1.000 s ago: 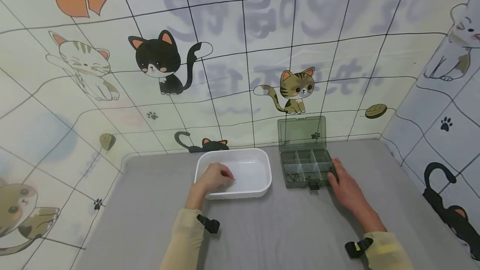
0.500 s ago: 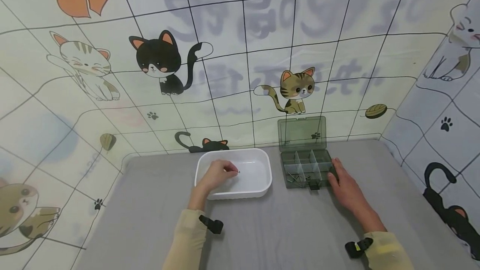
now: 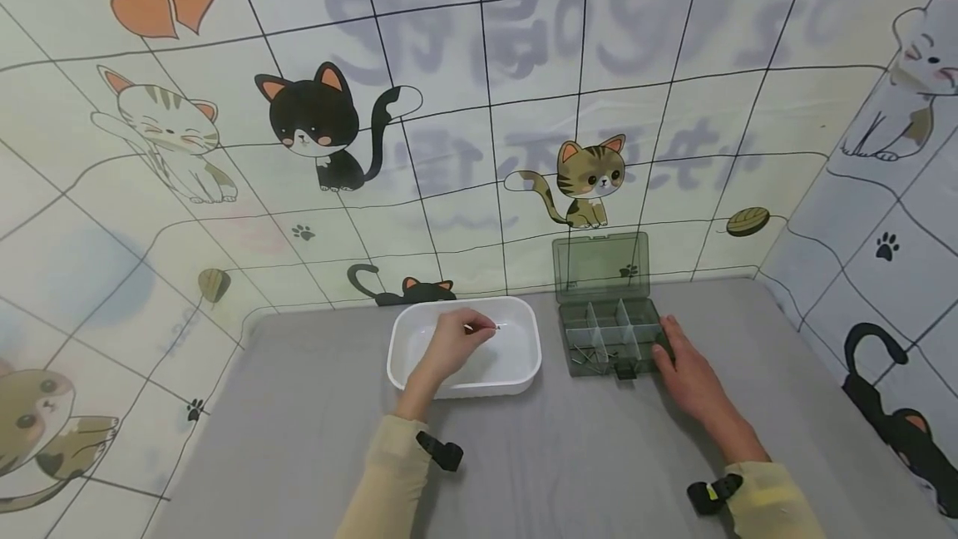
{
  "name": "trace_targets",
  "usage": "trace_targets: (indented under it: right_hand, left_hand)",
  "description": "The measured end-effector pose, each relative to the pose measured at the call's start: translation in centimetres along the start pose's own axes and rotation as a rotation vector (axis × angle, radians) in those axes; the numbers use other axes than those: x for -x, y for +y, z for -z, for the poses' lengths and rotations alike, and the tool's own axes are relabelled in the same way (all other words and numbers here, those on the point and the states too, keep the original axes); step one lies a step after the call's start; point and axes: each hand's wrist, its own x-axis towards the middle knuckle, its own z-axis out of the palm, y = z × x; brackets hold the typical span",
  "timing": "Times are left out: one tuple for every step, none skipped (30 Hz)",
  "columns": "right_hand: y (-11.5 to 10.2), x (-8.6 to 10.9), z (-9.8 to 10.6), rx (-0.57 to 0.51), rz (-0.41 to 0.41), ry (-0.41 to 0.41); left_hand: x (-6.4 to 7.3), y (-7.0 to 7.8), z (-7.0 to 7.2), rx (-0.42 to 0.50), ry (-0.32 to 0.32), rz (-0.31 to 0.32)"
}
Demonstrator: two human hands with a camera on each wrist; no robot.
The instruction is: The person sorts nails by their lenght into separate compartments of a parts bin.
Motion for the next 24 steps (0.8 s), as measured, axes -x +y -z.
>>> trace_targets:
  right_hand:
    - [0.0, 0.0, 0.0, 0.000, 0.001, 0.000]
    - [0.0, -0.1, 0.1, -0.001, 0.003, 0.000]
    - [0.1, -0.1, 0.1, -0.002, 0.001, -0.003]
    - [0.1, -0.2, 0.1, -0.001, 0.002, -0.002]
    - [0.1, -0.2, 0.1, 0.000, 0.000, -0.002]
    - [0.0, -0.2, 0.2, 0.004, -0.002, -0.004]
    - [0.0, -0.2, 0.2, 0.006, -0.005, -0.006]
    - [0.0, -0.2, 0.2, 0.010, -0.005, -0.007]
    - [0.0, -0.2, 0.2, 0.011, -0.007, -0.008]
    - [0.0, -0.2, 0.2, 0.011, -0.008, -0.009]
    - [0.0, -0.1, 0.1, 0.010, -0.009, -0.011]
    - [0.0, -0.1, 0.1, 0.008, -0.008, -0.012]
    - [0.0, -0.1, 0.1, 0.007, -0.006, -0.011]
    - [0.0, -0.1, 0.1, 0.006, -0.004, -0.010]
    - [0.0, -0.1, 0.1, 0.005, -0.004, -0.009]
    - [0.0, -0.1, 0.1, 0.004, -0.003, -0.009]
    - [0.1, -0.1, 0.1, 0.005, -0.002, -0.009]
    - [0.1, -0.1, 0.1, 0.004, -0.002, -0.009]
    - [0.1, -0.1, 0.0, 0.003, -0.003, -0.011]
    - [0.1, 0.0, 0.0, 0.000, -0.005, -0.013]
    - [0.2, 0.0, 0.0, -0.003, -0.007, -0.016]
    - [0.2, 0.0, 0.0, -0.006, -0.009, -0.019]
    - [0.2, 0.1, 0.0, -0.009, -0.012, -0.022]
    - [0.2, 0.1, 0.0, -0.013, -0.013, -0.025]
  left_hand:
    - [0.0, 0.2, -0.4, 0.006, 0.012, -0.014]
    - [0.0, 0.5, -0.7, 0.010, 0.027, -0.031]
    - [-0.1, 0.7, -1.1, 0.017, 0.035, -0.044]
    - [-0.1, 1.0, -1.4, 0.023, 0.042, -0.057]
    - [-0.1, 1.3, -1.7, 0.028, 0.047, -0.070]
    - [-0.2, 1.5, -1.9, 0.032, 0.050, -0.081]
    - [-0.2, 1.7, -2.2, 0.036, 0.049, -0.094]
    - [-0.3, 1.9, -2.4, 0.038, 0.044, -0.106]
    - [-0.4, 2.1, -2.6, 0.040, 0.038, -0.114]
    - [-0.5, 2.3, -2.9, 0.043, 0.032, -0.123]
    - [-0.6, 2.5, -3.1, 0.045, 0.027, -0.130]
    - [-0.7, 2.7, -3.2, 0.042, 0.023, -0.133]
    - [-0.9, 2.8, -3.4, 0.039, 0.018, -0.133]
    - [-1.0, 3.1, -3.6, 0.035, 0.013, -0.135]
    - [-1.2, 3.3, -3.8, 0.033, 0.009, -0.141]
    - [-1.4, 3.5, -4.0, 0.032, 0.005, -0.145]
    - [-1.6, 3.8, -4.2, 0.031, 0.001, -0.148]
    - [-1.8, 4.1, -4.4, 0.031, -0.005, -0.152]
    - [-1.9, 4.4, -4.6, 0.030, -0.010, -0.162]
    - [-2.1, 4.7, -4.8, 0.032, -0.014, -0.171]
    - [-2.3, 5.0, -5.1, 0.038, -0.018, -0.179]
    - [-2.4, 5.3, -5.3, 0.038, -0.022, -0.186]
    - [-2.6, 5.6, -5.5, 0.040, -0.026, -0.193]
    - [-2.7, 5.9, -5.8, 0.042, -0.031, -0.200]
